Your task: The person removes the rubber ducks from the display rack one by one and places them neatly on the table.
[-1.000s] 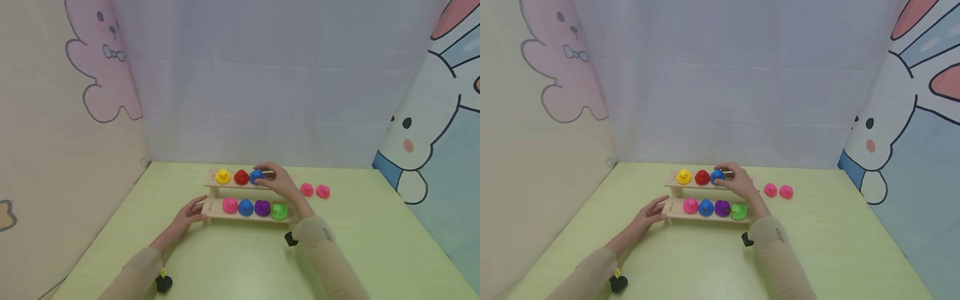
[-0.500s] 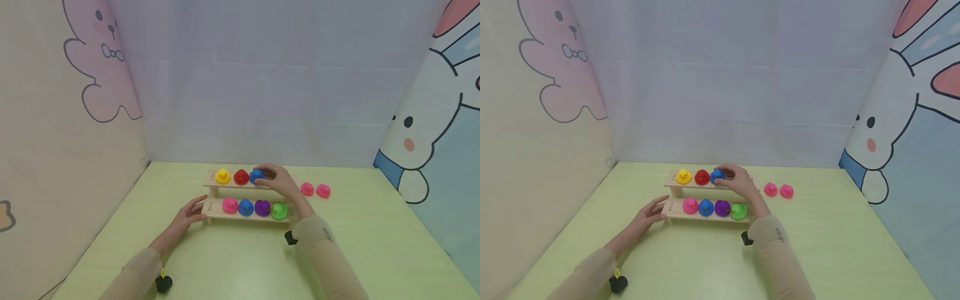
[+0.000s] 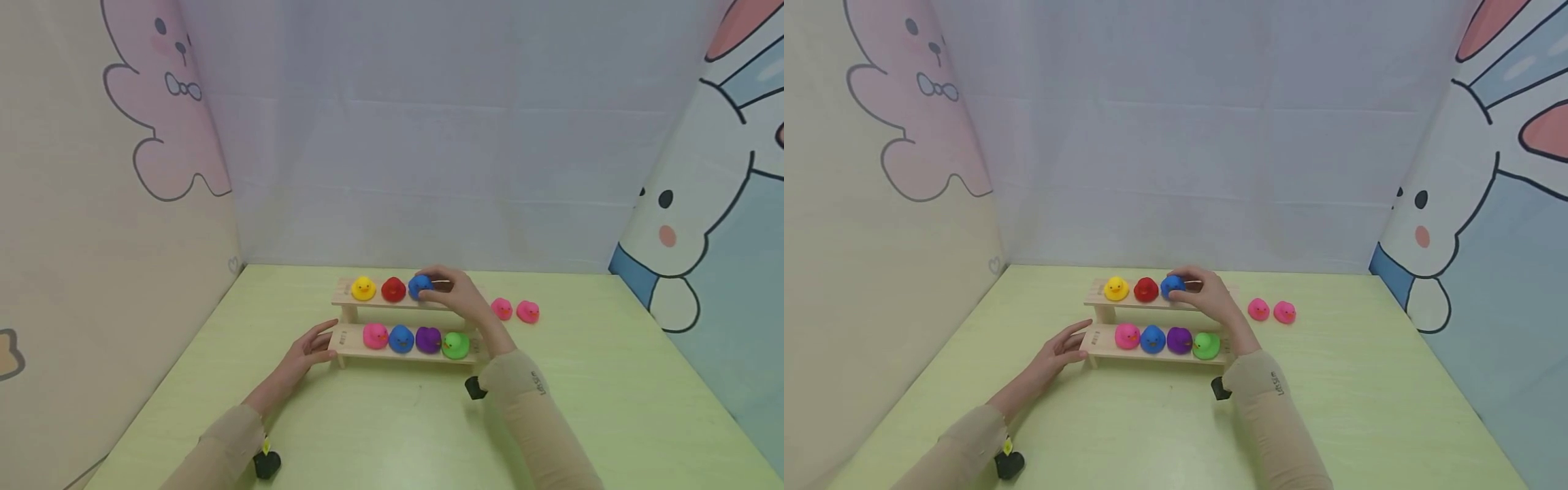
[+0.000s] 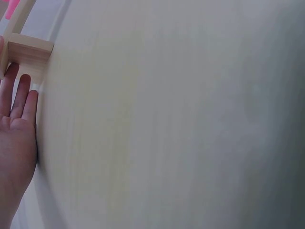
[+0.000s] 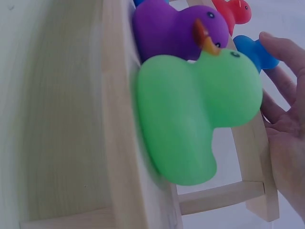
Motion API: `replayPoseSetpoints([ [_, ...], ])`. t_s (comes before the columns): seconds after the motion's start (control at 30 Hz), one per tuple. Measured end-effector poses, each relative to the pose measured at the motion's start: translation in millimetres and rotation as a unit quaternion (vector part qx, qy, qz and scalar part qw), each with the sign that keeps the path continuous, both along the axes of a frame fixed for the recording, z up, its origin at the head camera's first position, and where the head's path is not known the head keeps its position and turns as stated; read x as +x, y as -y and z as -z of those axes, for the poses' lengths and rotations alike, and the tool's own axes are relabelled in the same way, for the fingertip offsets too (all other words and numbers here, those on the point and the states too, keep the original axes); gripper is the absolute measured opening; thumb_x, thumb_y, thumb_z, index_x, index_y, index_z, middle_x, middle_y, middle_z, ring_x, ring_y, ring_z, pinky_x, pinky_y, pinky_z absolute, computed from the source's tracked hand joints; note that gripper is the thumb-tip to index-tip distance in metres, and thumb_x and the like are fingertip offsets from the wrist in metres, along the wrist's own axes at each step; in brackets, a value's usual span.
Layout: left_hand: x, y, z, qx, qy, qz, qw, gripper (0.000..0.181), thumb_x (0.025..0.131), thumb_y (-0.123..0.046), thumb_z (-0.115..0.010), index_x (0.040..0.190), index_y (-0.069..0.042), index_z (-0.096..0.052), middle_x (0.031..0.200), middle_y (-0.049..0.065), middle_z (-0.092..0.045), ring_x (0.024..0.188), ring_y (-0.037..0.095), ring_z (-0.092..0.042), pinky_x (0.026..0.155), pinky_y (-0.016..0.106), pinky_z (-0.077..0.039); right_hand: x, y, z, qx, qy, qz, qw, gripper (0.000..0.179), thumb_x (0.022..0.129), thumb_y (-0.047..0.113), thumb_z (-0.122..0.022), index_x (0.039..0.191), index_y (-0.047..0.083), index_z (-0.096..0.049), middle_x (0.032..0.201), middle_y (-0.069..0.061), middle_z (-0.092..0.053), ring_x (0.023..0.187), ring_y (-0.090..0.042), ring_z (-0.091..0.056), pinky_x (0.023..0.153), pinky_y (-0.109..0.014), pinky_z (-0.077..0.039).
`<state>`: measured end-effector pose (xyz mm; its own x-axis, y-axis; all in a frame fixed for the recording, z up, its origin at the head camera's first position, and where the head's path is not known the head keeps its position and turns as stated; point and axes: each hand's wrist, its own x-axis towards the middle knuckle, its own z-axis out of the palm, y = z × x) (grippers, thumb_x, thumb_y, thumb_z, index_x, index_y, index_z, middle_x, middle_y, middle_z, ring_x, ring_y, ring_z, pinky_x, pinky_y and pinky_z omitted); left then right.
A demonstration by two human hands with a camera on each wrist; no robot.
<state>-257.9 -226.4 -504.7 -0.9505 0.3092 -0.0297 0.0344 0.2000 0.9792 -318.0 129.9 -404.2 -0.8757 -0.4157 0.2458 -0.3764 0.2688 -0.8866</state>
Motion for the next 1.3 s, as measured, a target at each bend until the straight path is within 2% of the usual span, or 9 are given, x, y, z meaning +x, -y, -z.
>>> replayPoseSetpoints([
  [0.23, 0.3, 0.8, -0.2, 0.002, 0.008, -0.004, 1.0000, 0.066, 0.095, -0.017, -0.065, 0.153, -0.019, -0.034, 0.152, 0.017, -0.047, 0.132, 0.021, -0.054, 0.100, 0.023, -0.044, -0.4, -1, -0.8, -0.009, 0.002, 0.000, 1.0000, 0.036, 0.091, 0.015, -0.072, 0.126, 0.010, -0.063, 0.128, -0.015, -0.064, 0.124, -0.035, -0.059, 0.104, -0.041, -0.049],
  [0.47, -0.3, 1.3, 0.2, 0.005, 0.007, -0.005, 0.9999, 0.065, 0.094, -0.019, -0.065, 0.152, -0.022, -0.036, 0.151, 0.015, -0.048, 0.135, 0.026, -0.052, 0.103, 0.026, -0.042, -0.7, 1, -2.7, -0.008, -0.008, -0.009, 0.9999, 0.037, 0.091, 0.014, -0.071, 0.127, 0.009, -0.062, 0.129, -0.016, -0.063, 0.122, -0.036, -0.059, 0.103, -0.041, -0.050],
  [0.67, -0.4, 2.4, 2.3, 0.003, -0.002, 0.000, 1.0000, 0.065, 0.095, -0.016, -0.064, 0.153, -0.018, -0.035, 0.151, 0.018, -0.048, 0.129, 0.016, -0.056, 0.101, 0.024, -0.043, -2.9, -2, -4.5, 0.012, -0.019, -0.020, 0.9995, 0.040, 0.091, 0.013, -0.070, 0.130, 0.008, -0.061, 0.132, -0.017, -0.061, 0.122, -0.038, -0.059, 0.103, -0.044, -0.050],
  [0.77, -0.3, 2.0, 2.2, 0.005, 0.005, -0.002, 1.0000, 0.065, 0.095, -0.016, -0.065, 0.153, -0.020, -0.036, 0.151, 0.016, -0.048, 0.128, 0.014, -0.056, 0.102, 0.026, -0.041, -5.9, -6, -5.7, 0.023, -0.026, -0.032, 0.9989, 0.041, 0.091, 0.011, -0.070, 0.131, 0.007, -0.060, 0.134, -0.018, -0.060, 0.124, -0.040, -0.058, 0.104, -0.047, -0.048],
  [0.93, -0.5, 1.8, 2.3, 0.009, 0.007, 0.001, 0.9999, 0.065, 0.095, -0.017, -0.064, 0.153, -0.021, -0.036, 0.151, 0.014, -0.049, 0.133, 0.020, -0.054, 0.104, 0.029, -0.040, -12.9, -20, -5.5, 0.050, -0.029, -0.043, 0.9974, 0.042, 0.092, 0.011, -0.069, 0.133, 0.006, -0.059, 0.137, -0.019, -0.058, 0.126, -0.042, -0.056, 0.104, -0.049, -0.048],
  [1.13, 0.0, 1.7, 1.7, 0.012, 0.006, 0.003, 0.9999, 0.065, 0.095, -0.018, -0.064, 0.153, -0.021, -0.035, 0.151, 0.015, -0.048, 0.135, 0.026, -0.051, 0.103, 0.028, -0.041, -15.4, -45, -6.7, 0.055, -0.010, -0.021, 0.9982, 0.042, 0.092, 0.014, -0.070, 0.132, 0.011, -0.060, 0.138, -0.015, -0.059, 0.127, -0.039, -0.056, 0.105, -0.048, -0.048],
  [1.3, -0.2, 1.7, 2.7, 0.011, 0.007, 0.004, 0.9999, 0.064, 0.095, -0.019, -0.064, 0.153, -0.021, -0.036, 0.151, 0.015, -0.048, 0.137, 0.030, -0.049, 0.107, 0.033, -0.040, -13.3, -64, -9.2, 0.054, -0.010, -0.004, 0.9985, 0.042, 0.093, 0.013, -0.069, 0.134, 0.009, -0.059, 0.139, -0.017, -0.058, 0.128, -0.040, -0.055, 0.105, -0.049, -0.047],
])
